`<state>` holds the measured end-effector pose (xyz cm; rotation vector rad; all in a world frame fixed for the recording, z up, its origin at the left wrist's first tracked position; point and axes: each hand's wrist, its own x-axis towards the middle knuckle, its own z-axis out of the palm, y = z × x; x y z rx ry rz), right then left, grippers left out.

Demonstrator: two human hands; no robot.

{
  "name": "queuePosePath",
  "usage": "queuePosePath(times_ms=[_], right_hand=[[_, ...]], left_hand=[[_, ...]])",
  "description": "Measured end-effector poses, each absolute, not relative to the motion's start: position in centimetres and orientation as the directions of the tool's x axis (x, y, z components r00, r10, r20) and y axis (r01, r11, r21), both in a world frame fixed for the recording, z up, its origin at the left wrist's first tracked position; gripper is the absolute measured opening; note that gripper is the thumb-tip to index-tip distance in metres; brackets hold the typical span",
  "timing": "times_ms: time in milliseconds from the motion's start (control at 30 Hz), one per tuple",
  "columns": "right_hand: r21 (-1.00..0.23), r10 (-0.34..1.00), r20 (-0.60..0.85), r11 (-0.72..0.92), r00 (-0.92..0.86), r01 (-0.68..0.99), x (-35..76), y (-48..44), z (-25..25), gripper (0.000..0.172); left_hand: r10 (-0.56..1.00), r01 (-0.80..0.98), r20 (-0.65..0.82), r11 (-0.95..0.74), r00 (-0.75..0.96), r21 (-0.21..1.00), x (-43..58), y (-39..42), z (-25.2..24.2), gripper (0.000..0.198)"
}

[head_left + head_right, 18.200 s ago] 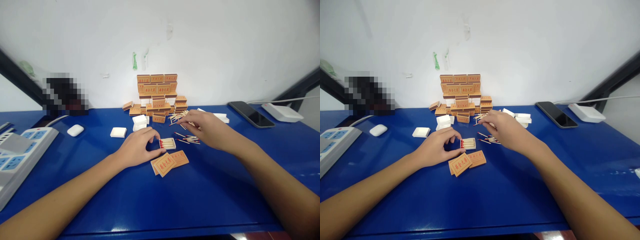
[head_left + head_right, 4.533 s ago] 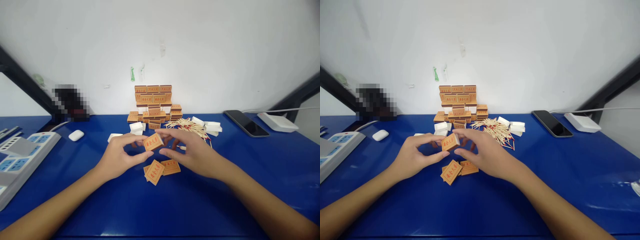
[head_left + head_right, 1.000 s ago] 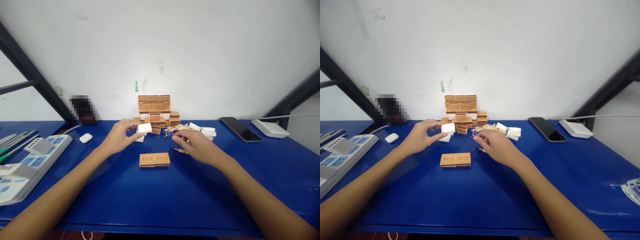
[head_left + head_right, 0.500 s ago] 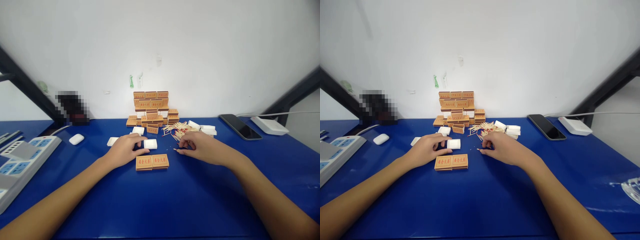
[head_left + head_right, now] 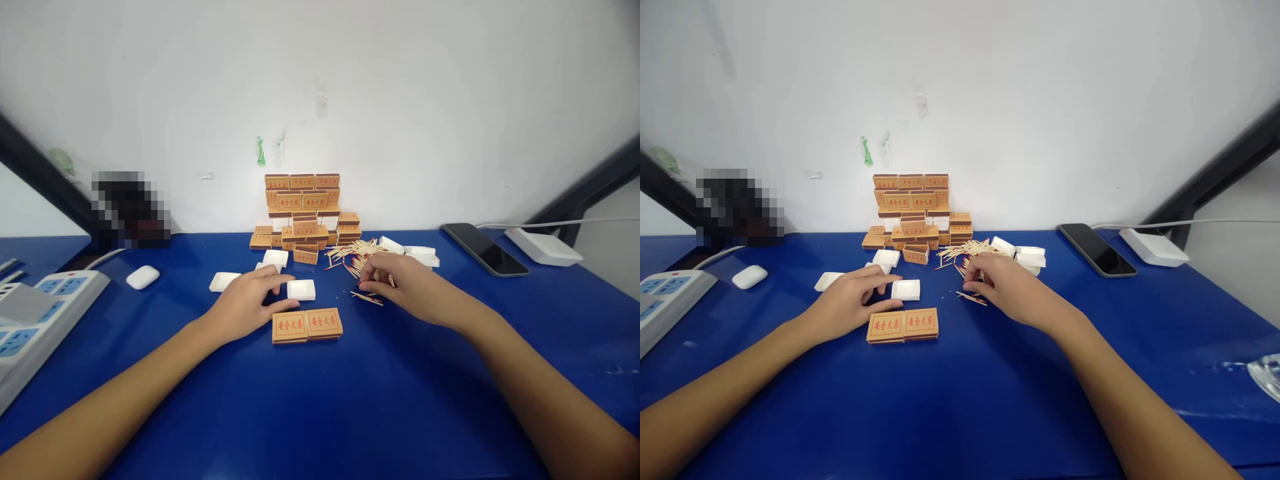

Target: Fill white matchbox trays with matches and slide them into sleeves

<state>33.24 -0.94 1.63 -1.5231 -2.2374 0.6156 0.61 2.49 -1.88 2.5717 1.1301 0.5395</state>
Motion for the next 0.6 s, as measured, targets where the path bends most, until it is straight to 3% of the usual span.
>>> queuePosePath(times_ms=[200,500,600], right_hand=[[-0.626,0.954,0.125,0.290,-0.273,0.724,32.7,-0.6,1.0,0.023],[-0.541,0.832,0.263,0.547,-0.489,0.639,27.1,1.0,1.5,0.031],[-0.514,0.801,0.241,0.584,-0.548,0.628,25.0,1.3,2.3,0.031]], left_hand=[[0.742,0.634,0.233,-0.663,0.629,0.399,0.5,2.6,-2.0,0.040],[0.735,0.618,0.247,-0.669,0.631,0.412,0.6,2.6,-1.9,0.038],[0.736,0.613,0.249,-0.667,0.629,0.423,0.6,2.5,-1.8,0.033]])
